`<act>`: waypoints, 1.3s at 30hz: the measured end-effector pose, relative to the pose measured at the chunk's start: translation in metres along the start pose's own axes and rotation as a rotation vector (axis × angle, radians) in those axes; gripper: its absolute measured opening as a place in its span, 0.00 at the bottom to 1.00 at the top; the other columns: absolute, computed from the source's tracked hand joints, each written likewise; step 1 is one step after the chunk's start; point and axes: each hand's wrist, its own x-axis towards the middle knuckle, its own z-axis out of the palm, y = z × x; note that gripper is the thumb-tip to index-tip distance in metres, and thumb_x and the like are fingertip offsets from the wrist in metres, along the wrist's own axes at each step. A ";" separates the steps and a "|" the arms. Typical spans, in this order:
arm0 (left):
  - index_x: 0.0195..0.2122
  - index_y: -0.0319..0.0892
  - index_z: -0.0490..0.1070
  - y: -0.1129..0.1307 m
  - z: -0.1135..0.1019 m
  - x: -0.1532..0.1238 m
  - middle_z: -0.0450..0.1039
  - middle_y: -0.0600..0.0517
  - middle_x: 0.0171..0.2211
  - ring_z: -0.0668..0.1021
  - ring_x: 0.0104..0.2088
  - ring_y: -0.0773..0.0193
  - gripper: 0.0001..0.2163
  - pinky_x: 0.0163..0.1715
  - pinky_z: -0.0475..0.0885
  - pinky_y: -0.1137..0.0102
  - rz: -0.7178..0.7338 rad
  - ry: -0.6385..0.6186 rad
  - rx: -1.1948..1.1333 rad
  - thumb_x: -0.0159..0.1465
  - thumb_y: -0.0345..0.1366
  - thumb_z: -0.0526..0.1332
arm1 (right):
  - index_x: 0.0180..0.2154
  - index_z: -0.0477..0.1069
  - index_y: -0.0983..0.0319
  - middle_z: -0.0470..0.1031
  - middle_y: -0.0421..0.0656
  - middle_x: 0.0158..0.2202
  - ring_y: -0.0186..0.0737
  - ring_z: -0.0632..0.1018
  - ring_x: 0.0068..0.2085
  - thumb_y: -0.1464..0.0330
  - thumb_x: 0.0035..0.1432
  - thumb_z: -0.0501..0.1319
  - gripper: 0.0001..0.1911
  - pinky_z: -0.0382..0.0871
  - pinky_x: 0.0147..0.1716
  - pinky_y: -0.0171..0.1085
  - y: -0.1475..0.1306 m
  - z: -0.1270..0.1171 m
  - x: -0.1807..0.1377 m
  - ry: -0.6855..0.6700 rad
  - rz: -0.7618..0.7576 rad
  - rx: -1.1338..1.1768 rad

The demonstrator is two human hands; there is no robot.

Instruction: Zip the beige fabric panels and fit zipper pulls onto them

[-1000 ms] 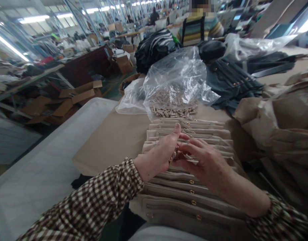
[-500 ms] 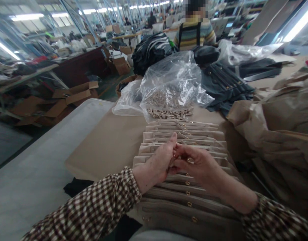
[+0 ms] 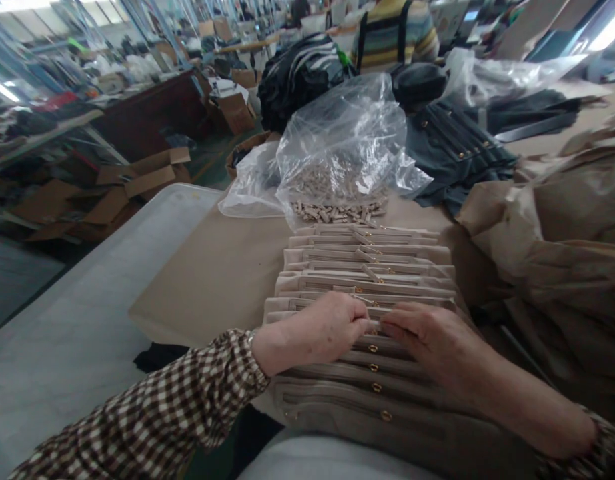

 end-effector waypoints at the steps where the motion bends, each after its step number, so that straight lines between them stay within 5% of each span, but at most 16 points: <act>1: 0.21 0.39 0.67 0.001 -0.001 0.001 0.66 0.54 0.21 0.65 0.23 0.69 0.16 0.24 0.56 0.72 0.027 -0.016 0.102 0.67 0.37 0.56 | 0.30 0.76 0.60 0.77 0.40 0.29 0.34 0.75 0.28 0.71 0.62 0.55 0.12 0.63 0.28 0.33 0.002 0.002 -0.002 -0.001 -0.020 -0.034; 11: 0.25 0.39 0.76 -0.004 -0.003 0.013 0.75 0.46 0.23 0.74 0.24 0.61 0.15 0.26 0.65 0.70 0.162 -0.086 0.436 0.65 0.36 0.55 | 0.29 0.76 0.60 0.78 0.39 0.27 0.36 0.76 0.26 0.75 0.58 0.59 0.09 0.60 0.26 0.34 0.009 0.012 0.003 -0.097 -0.006 -0.231; 22: 0.25 0.38 0.76 0.002 0.007 0.010 0.75 0.44 0.24 0.76 0.24 0.58 0.11 0.26 0.70 0.68 0.096 -0.046 0.576 0.62 0.31 0.57 | 0.36 0.74 0.59 0.79 0.41 0.33 0.42 0.79 0.32 0.75 0.60 0.58 0.08 0.61 0.30 0.37 0.008 0.017 0.006 -0.138 0.000 -0.273; 28: 0.23 0.39 0.73 0.001 0.001 0.008 0.73 0.43 0.23 0.75 0.24 0.56 0.12 0.28 0.70 0.65 0.016 -0.045 0.594 0.62 0.34 0.58 | 0.29 0.71 0.60 0.76 0.39 0.26 0.37 0.74 0.25 0.77 0.57 0.58 0.08 0.56 0.24 0.36 0.005 0.015 0.008 -0.114 -0.033 -0.332; 31: 0.21 0.40 0.69 0.000 -0.005 0.006 0.70 0.49 0.21 0.71 0.23 0.62 0.15 0.26 0.65 0.70 -0.016 0.041 0.374 0.64 0.41 0.58 | 0.28 0.70 0.61 0.74 0.39 0.24 0.35 0.72 0.23 0.77 0.57 0.59 0.08 0.55 0.23 0.36 0.008 0.013 0.008 -0.046 -0.099 -0.300; 34: 0.26 0.41 0.67 0.000 -0.011 0.004 0.64 0.55 0.20 0.66 0.22 0.68 0.22 0.21 0.59 0.73 -0.059 0.099 -0.137 0.65 0.55 0.54 | 0.33 0.71 0.61 0.74 0.38 0.26 0.34 0.72 0.25 0.75 0.61 0.56 0.07 0.59 0.25 0.34 0.005 0.008 0.008 0.075 -0.130 -0.136; 39: 0.42 0.43 0.66 0.006 -0.007 0.007 0.63 0.56 0.25 0.63 0.18 0.72 0.31 0.15 0.51 0.78 -0.285 0.024 -0.928 0.59 0.68 0.51 | 0.40 0.74 0.59 0.78 0.43 0.38 0.37 0.77 0.36 0.70 0.65 0.56 0.08 0.67 0.33 0.33 -0.014 0.003 0.012 0.218 -0.137 0.080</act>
